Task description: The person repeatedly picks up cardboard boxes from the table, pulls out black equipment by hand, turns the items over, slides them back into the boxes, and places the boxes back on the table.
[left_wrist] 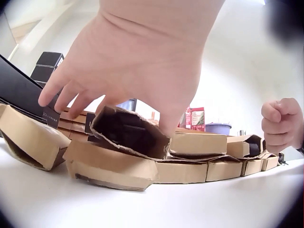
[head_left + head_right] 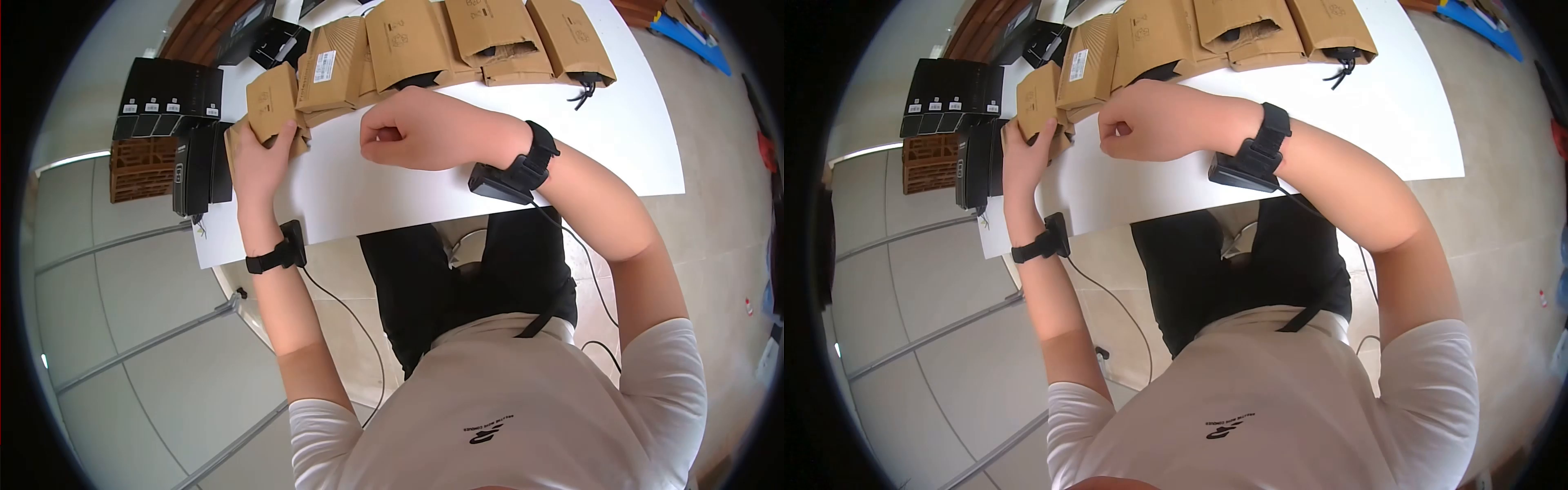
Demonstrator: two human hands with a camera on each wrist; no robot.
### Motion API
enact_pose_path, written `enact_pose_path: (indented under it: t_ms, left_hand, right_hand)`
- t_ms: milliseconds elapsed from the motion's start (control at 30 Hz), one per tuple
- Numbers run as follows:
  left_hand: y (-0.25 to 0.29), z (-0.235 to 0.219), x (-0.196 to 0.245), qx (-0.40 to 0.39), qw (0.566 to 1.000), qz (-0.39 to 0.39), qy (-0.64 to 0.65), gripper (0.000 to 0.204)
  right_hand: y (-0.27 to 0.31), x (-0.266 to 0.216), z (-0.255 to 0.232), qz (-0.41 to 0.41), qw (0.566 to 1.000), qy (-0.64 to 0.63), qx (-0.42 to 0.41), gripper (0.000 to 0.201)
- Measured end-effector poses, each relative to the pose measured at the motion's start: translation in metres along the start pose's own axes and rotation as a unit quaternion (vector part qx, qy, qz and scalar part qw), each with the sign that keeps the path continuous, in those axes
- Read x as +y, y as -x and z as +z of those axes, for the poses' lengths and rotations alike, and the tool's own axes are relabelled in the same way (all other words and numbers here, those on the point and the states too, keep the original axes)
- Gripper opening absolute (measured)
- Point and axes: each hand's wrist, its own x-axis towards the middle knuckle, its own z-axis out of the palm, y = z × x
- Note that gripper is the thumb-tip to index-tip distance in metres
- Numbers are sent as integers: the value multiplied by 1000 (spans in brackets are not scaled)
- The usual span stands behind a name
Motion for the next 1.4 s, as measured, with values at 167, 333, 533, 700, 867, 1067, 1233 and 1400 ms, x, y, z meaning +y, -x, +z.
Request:
enact_pose_path:
  t_ms: [167,333,533,700,867,1067,1233,1400]
  left_hand:
    - [0,-4,24,51,994,-16,-90,87]
    - [-6,0,26,12,987,54,-152,92]
    - [-11,3,9,-41,989,57,-132,103]
    - [-1,3,19,-16,992,37,-122,106]
    - [-5,9,18,33,997,23,-61,96]
    - [-14,11,-4,31,998,-28,37,81]
    - [-3,1,-16,-10,989,-46,139,84]
    - [-6,5,-60,41,995,34,88,87]
  right_hand:
    - [1,-1,-2,30,999,-4,-18,22]
    - [1,0,-3,31,999,1,-21,22]
    - [1,1,-1,16,1000,4,-11,21]
    - [0,-4,-3,43,999,2,-30,21]
    - [1,-2,-4,42,999,-6,-28,22]
    - [2,4,0,-18,1000,2,6,16]
    - [2,4,-4,11,1000,7,-11,22]
    - [2,4,-4,15,1000,19,-12,22]
